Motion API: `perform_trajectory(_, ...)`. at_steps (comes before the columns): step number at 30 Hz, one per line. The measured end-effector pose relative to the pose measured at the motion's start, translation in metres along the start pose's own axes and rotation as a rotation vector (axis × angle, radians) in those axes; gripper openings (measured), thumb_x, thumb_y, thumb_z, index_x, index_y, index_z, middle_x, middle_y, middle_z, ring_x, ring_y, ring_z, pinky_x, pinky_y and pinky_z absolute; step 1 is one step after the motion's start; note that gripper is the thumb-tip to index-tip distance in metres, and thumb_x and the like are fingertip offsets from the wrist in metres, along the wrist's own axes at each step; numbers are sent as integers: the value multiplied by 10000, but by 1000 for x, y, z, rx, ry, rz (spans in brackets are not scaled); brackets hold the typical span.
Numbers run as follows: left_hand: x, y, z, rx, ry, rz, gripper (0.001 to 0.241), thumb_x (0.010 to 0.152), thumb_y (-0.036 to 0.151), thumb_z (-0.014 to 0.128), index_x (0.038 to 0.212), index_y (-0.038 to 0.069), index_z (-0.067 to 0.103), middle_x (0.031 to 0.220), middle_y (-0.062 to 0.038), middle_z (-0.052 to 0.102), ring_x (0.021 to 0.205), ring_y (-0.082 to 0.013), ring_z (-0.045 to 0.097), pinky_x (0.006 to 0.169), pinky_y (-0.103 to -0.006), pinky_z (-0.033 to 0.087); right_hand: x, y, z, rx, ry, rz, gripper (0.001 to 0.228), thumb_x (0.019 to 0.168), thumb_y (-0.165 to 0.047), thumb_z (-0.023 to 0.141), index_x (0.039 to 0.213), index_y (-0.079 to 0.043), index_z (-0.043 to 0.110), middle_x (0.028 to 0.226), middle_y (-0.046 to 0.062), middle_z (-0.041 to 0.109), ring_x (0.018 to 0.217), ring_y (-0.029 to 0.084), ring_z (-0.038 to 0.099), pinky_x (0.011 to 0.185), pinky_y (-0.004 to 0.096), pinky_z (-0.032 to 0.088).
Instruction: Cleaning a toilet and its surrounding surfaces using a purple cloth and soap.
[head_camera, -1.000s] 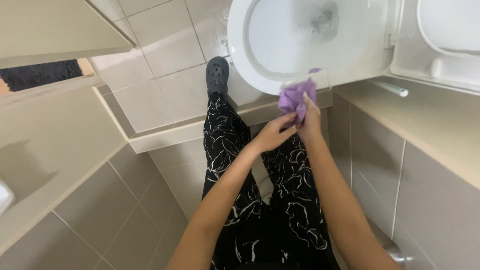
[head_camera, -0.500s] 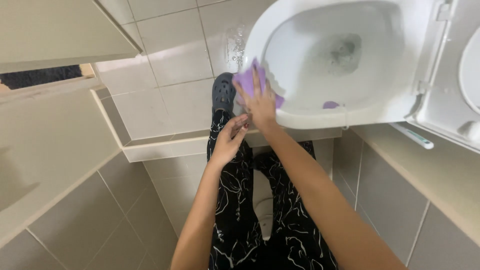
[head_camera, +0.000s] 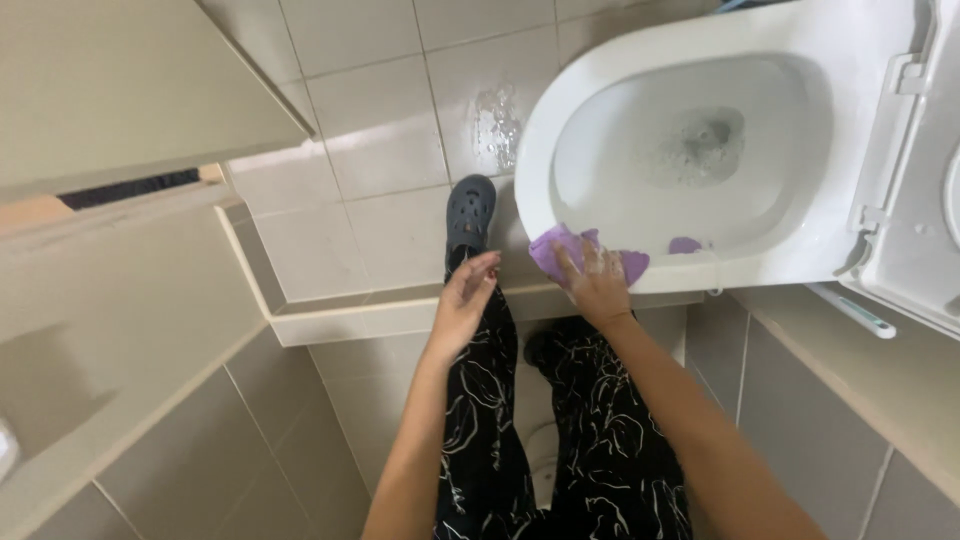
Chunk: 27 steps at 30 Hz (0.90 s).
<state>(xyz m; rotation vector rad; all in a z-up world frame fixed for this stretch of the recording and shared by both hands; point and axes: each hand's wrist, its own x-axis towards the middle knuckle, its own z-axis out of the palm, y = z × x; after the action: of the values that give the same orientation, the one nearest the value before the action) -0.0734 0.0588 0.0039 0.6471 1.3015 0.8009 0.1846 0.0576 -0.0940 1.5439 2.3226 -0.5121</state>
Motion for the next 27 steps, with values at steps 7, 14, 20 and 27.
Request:
perform_trajectory(7,19,14,12,-51,-33,-44,355,1058,85,544,1406,18,551,1401,-96,627,1334,-179,566,1129,-308,434,39,-32,-2,163,142,66,792,988,-450,646,1610,-192,229,1538,302,380,1332,462,417,1009,655,455)
perform_trajectory(14,37,17,8,63,-33,-15,361,1042,51,527,1399,13,562,1384,-103,642,1308,-183,584,1123,-310,431,139,-41,-86,427,304,-297,510,969,-200,557,1477,-189,526,1619,25,494,1564,289,300,1283,580,134)
perform_trajectory(20,51,31,10,196,-60,-51,357,1046,67,514,1397,16,563,1363,-106,649,1282,-191,601,1097,-312,458,247,73,-87,312,325,-107,432,972,-427,609,1357,-249,696,1392,81,624,1412,285,459,1249,601,104)
perform_trajectory(27,87,40,19,429,68,-9,444,1014,142,562,1435,9,518,1415,-160,632,1289,-259,629,1101,-364,483,274,243,-87,118,476,438,413,1096,-461,641,1050,-62,735,1052,184,727,1047,343,660,1075,512,411)
